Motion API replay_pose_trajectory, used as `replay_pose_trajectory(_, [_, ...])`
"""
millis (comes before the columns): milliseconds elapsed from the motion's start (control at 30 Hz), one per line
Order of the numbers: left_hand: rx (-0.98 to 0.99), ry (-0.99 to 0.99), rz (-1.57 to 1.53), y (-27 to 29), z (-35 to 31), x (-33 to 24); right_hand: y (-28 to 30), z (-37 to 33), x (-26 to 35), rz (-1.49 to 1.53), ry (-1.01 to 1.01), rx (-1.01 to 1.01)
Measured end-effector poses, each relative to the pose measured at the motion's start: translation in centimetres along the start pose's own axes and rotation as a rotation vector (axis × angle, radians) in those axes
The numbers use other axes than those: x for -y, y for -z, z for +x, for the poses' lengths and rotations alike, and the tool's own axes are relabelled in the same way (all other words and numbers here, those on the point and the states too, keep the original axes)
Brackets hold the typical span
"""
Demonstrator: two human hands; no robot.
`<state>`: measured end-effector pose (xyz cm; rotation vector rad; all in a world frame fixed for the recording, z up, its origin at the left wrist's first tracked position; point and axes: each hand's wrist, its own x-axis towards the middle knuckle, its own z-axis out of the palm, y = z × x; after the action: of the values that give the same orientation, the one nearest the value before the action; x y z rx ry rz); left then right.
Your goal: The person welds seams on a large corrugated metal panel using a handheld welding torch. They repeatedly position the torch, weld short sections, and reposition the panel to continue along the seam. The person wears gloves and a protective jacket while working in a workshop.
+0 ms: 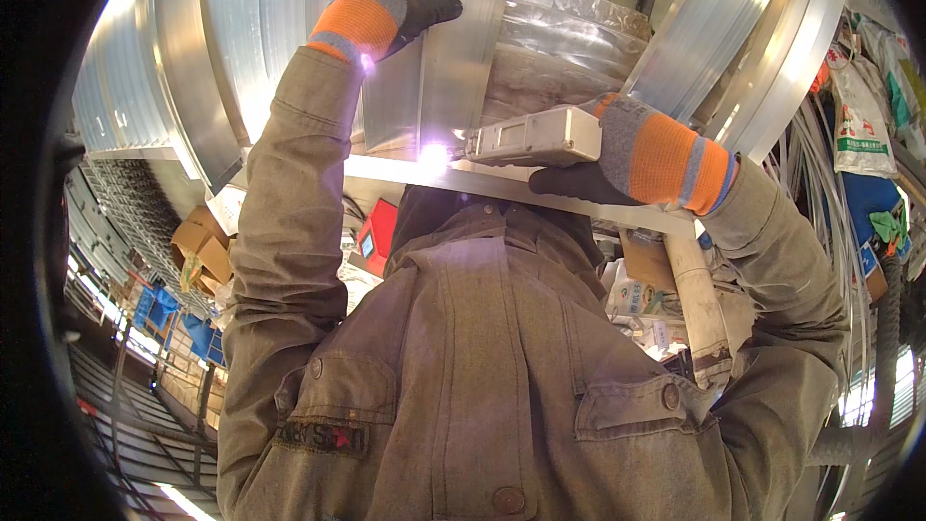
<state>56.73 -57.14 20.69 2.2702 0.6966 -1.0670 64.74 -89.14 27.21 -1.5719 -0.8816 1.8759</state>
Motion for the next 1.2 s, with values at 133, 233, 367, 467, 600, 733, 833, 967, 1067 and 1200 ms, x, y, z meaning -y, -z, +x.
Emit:
replay_pose_trajectory(133, [0.032,0.030,0.012,0.3,0.1,-0.3,0.1,-0.2,-0.3,-0.038,0.049,-0.016])
replay_pose_trajectory(233, [0.063,0.056,0.029,0.4,0.2,-0.6,0.3,-0.5,-0.1,-0.085,0.048,-0.024])
replay_pose_trajectory(367, [0.054,0.064,0.038,0.4,0.2,-0.6,0.6,-0.7,0.2,-0.138,0.021,-0.013])
replay_pose_trajectory(467, [0.095,0.077,0.074,0.3,0.4,-0.3,0.7,-0.8,0.1,-0.101,-0.016,-0.019])
replay_pose_trajectory(600, [0.084,0.082,0.084,-0.1,1.0,0.1,0.4,-0.9,-0.7,-0.095,0.015,-0.044])
replay_pose_trajectory(733, [0.082,0.131,0.046,-0.7,1.4,0.3,0.5,-0.8,-1.6,-0.083,0.043,-0.030])
replay_pose_trajectory(833, [0.028,0.083,0.094,-0.9,1.4,0.4,0.6,-1.0,-2.0,-0.093,0.064,-0.032])
replay_pose_trajectory(967, [0.021,0.064,0.051,-1.1,1.3,0.8,0.6,-1.2,-2.2,-0.106,0.073,-0.045])
replay_pose_trajectory(1067, [0.025,0.074,-0.020,-1.2,1.1,0.9,0.6,-1.3,-2.3,-0.109,0.083,-0.050])
replay_pose_trajectory(1200, [-0.038,0.043,-0.043,-1.2,0.7,0.9,0.7,-1.6,-2.6,-0.119,0.090,-0.066])
